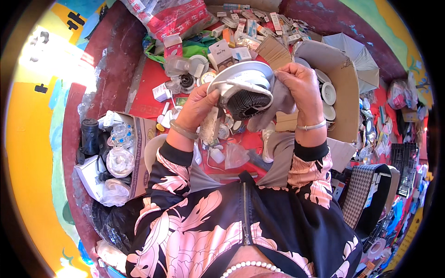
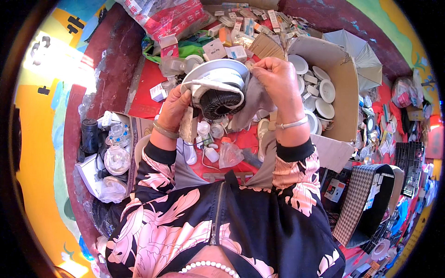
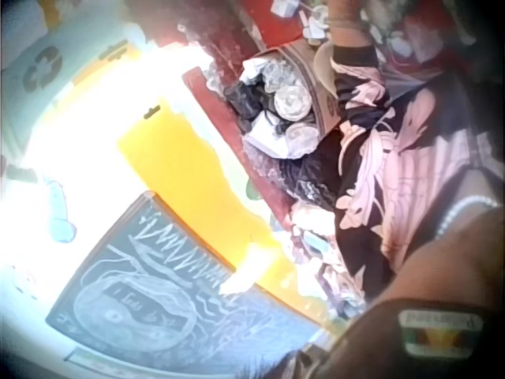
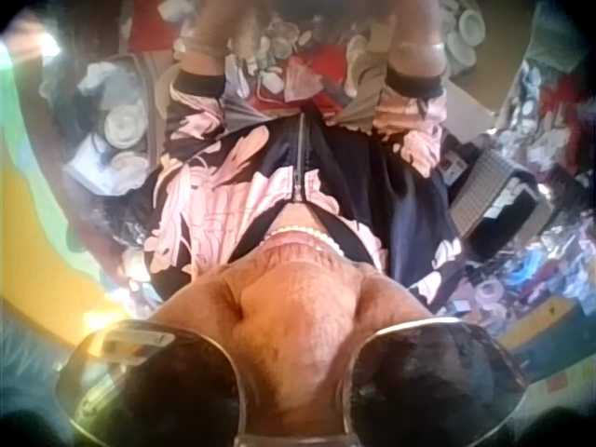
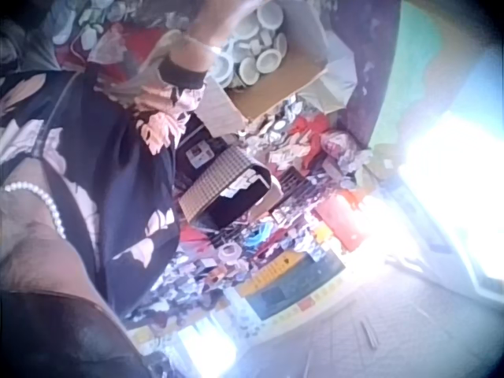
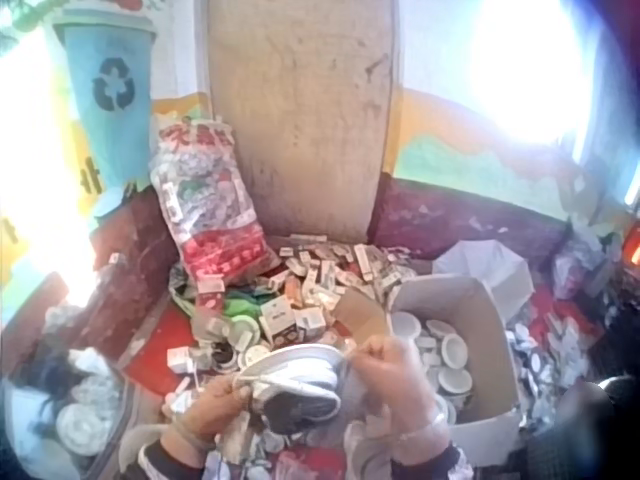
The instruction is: The person wipes a circular light fixture with a cloth, turns it over to clean the back, and places it into a box filled with other fixtures.
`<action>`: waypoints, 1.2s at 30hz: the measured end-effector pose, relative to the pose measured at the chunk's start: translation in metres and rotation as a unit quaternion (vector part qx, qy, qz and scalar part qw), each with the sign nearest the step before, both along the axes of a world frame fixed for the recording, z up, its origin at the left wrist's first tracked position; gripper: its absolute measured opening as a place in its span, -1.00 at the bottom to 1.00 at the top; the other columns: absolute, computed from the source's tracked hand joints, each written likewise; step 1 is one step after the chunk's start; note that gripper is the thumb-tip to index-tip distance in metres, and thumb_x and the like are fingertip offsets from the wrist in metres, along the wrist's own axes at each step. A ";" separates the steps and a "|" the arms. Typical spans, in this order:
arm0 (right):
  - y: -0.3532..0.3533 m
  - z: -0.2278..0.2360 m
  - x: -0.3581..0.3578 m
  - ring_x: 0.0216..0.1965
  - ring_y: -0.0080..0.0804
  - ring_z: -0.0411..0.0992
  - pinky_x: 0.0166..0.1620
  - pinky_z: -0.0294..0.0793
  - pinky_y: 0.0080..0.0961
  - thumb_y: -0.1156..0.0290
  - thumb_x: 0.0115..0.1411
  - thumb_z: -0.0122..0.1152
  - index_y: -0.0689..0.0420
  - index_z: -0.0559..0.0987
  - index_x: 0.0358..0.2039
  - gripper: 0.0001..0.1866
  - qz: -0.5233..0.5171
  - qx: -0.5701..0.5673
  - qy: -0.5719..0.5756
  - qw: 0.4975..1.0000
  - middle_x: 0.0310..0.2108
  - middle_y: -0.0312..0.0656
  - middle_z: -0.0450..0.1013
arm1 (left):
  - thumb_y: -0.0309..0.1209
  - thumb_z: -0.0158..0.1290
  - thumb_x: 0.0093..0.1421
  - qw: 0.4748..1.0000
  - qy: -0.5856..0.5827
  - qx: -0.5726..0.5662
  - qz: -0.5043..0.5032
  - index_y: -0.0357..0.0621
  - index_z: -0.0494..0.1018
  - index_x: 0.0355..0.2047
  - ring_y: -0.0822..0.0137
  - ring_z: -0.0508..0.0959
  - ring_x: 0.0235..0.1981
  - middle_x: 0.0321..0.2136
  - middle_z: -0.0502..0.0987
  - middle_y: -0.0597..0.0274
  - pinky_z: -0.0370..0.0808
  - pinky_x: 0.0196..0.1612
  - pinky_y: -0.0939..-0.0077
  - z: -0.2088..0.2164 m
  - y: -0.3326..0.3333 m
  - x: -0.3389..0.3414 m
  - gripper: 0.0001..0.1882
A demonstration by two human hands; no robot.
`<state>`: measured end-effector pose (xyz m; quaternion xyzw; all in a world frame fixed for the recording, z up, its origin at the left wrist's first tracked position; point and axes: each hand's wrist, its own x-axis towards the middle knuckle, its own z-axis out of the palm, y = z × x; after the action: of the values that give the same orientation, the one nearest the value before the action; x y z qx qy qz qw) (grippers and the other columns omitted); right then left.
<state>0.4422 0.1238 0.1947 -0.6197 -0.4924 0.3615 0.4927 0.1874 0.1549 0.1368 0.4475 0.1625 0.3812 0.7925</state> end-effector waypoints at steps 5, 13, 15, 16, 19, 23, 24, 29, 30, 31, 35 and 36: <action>0.007 -0.011 0.005 -0.57 -0.74 0.28 -0.51 0.26 -0.78 0.54 0.03 0.18 0.31 0.56 -0.48 -0.92 -0.004 0.018 0.099 0.995 -0.59 -0.37 0.43 | -0.24 -0.06 0.23 0.999 -0.016 -0.031 0.008 -0.20 0.37 -0.12 0.44 0.53 -0.58 -0.40 0.53 0.21 0.49 -0.59 0.62 0.005 0.003 0.000 -0.68; 0.007 -0.012 0.014 -0.57 -0.68 0.34 -0.48 0.32 -0.77 0.54 0.05 0.16 0.28 0.55 -0.47 -0.93 -0.047 0.020 0.189 0.981 -0.57 -0.34 0.44 | -0.21 -0.07 0.23 1.000 0.018 0.002 0.024 -0.17 0.37 -0.13 0.40 0.51 -0.62 -0.43 0.52 0.21 0.47 -0.62 0.58 0.000 0.011 -0.013 -0.68; 0.008 -0.014 0.022 -0.57 -0.64 0.37 -0.48 0.35 -0.73 0.54 0.07 0.13 0.27 0.54 -0.44 -0.93 -0.077 0.040 0.173 0.981 -0.56 -0.31 0.44 | -0.22 -0.06 0.23 0.999 0.018 0.007 0.038 -0.18 0.38 -0.14 0.43 0.52 -0.60 -0.44 0.52 0.22 0.47 -0.60 0.61 -0.001 0.011 -0.014 -0.69; 0.009 -0.015 0.031 -0.55 -0.63 0.38 -0.45 0.36 -0.72 0.54 0.09 0.11 0.27 0.54 -0.43 -0.92 -0.097 0.072 0.192 0.974 -0.54 -0.30 0.45 | -0.23 -0.06 0.22 0.998 0.023 0.009 0.055 -0.19 0.39 -0.16 0.45 0.51 -0.61 -0.45 0.52 0.23 0.46 -0.62 0.64 0.002 0.010 -0.014 -0.69; 0.006 -0.012 0.054 -0.49 -0.61 0.39 -0.40 0.38 -0.71 0.52 0.12 0.07 0.27 0.53 -0.40 -0.90 -0.159 0.161 0.243 0.943 -0.48 -0.28 0.46 | -0.24 -0.05 0.23 0.996 -0.004 -0.019 0.088 -0.18 0.41 -0.17 0.47 0.50 -0.63 -0.46 0.53 0.24 0.45 -0.63 0.67 0.012 0.002 -0.017 -0.71; -0.007 0.010 0.069 -0.47 -0.62 0.38 -0.38 0.36 -0.72 0.51 0.14 0.03 0.26 0.52 -0.39 -0.88 -0.181 0.204 0.262 0.926 -0.46 -0.29 0.45 | -0.15 -0.12 0.24 0.987 -0.030 -0.068 0.142 -0.16 0.38 -0.12 0.48 0.49 -0.63 -0.45 0.53 0.23 0.42 -0.65 0.68 0.018 0.006 -0.012 -0.64; -0.007 0.012 0.070 -0.46 -0.61 0.38 -0.36 0.36 -0.72 0.50 0.14 0.03 0.26 0.51 -0.39 -0.88 -0.162 0.197 0.260 0.931 -0.46 -0.29 0.45 | -0.13 -0.13 0.25 0.984 -0.034 -0.074 0.158 -0.16 0.36 -0.11 0.48 0.48 -0.64 -0.45 0.53 0.23 0.41 -0.65 0.68 0.021 0.008 -0.012 -0.62; -0.003 0.001 0.065 -0.41 -0.70 0.33 -0.35 0.33 -0.77 0.46 0.17 0.06 0.22 0.47 -0.34 -0.89 -0.139 0.142 -0.108 0.974 -0.48 -0.35 0.40 | -0.11 -0.22 0.29 0.935 -0.204 -0.252 0.142 -0.05 0.32 -0.04 0.48 0.50 -0.49 -0.27 0.49 0.23 0.44 -0.61 0.74 0.000 0.032 -0.020 -0.63; -0.003 0.003 0.060 -0.41 -0.69 0.34 -0.34 0.34 -0.76 0.46 0.17 0.07 0.22 0.47 -0.34 -0.89 -0.119 0.140 0.013 0.983 -0.47 -0.35 0.40 | -0.16 -0.23 0.31 0.925 -0.217 -0.263 0.165 -0.04 0.33 -0.04 0.49 0.49 -0.47 -0.25 0.49 0.28 0.44 -0.62 0.74 0.002 0.032 -0.019 -0.66; -0.002 0.007 0.055 -0.41 -0.68 0.34 -0.34 0.35 -0.74 0.46 0.17 0.08 0.22 0.47 -0.33 -0.90 -0.096 0.136 0.134 0.977 -0.47 -0.35 0.41 | -0.16 -0.23 0.30 0.927 -0.230 -0.253 0.153 -0.03 0.32 -0.04 0.50 0.49 -0.45 -0.24 0.48 0.29 0.43 -0.62 0.75 0.000 0.035 -0.020 -0.66; 0.001 0.003 0.040 -0.41 -0.60 0.41 -0.31 0.42 -0.69 0.48 0.16 0.09 0.21 0.48 -0.30 -0.89 -0.050 0.102 0.345 0.932 -0.42 -0.31 0.45 | -0.26 -0.12 0.27 0.905 -0.255 -0.284 0.189 -0.06 0.42 -0.15 0.56 0.45 -0.52 -0.31 0.51 0.26 0.42 -0.62 0.78 0.007 0.027 -0.013 -0.76; 0.004 0.000 0.032 -0.41 -0.59 0.42 -0.31 0.43 -0.69 0.49 0.17 0.08 0.21 0.48 -0.29 -0.89 -0.042 0.098 0.367 0.924 -0.41 -0.30 0.46 | -0.26 -0.13 0.27 0.906 -0.259 -0.279 0.185 -0.06 0.41 -0.15 0.56 0.45 -0.52 -0.30 0.51 0.26 0.43 -0.62 0.79 0.008 0.026 -0.013 -0.76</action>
<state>0.4742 0.1280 0.1943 -0.4126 -0.2837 0.4927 0.7117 0.1748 0.1807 0.1446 0.0557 0.1314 0.5627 0.8143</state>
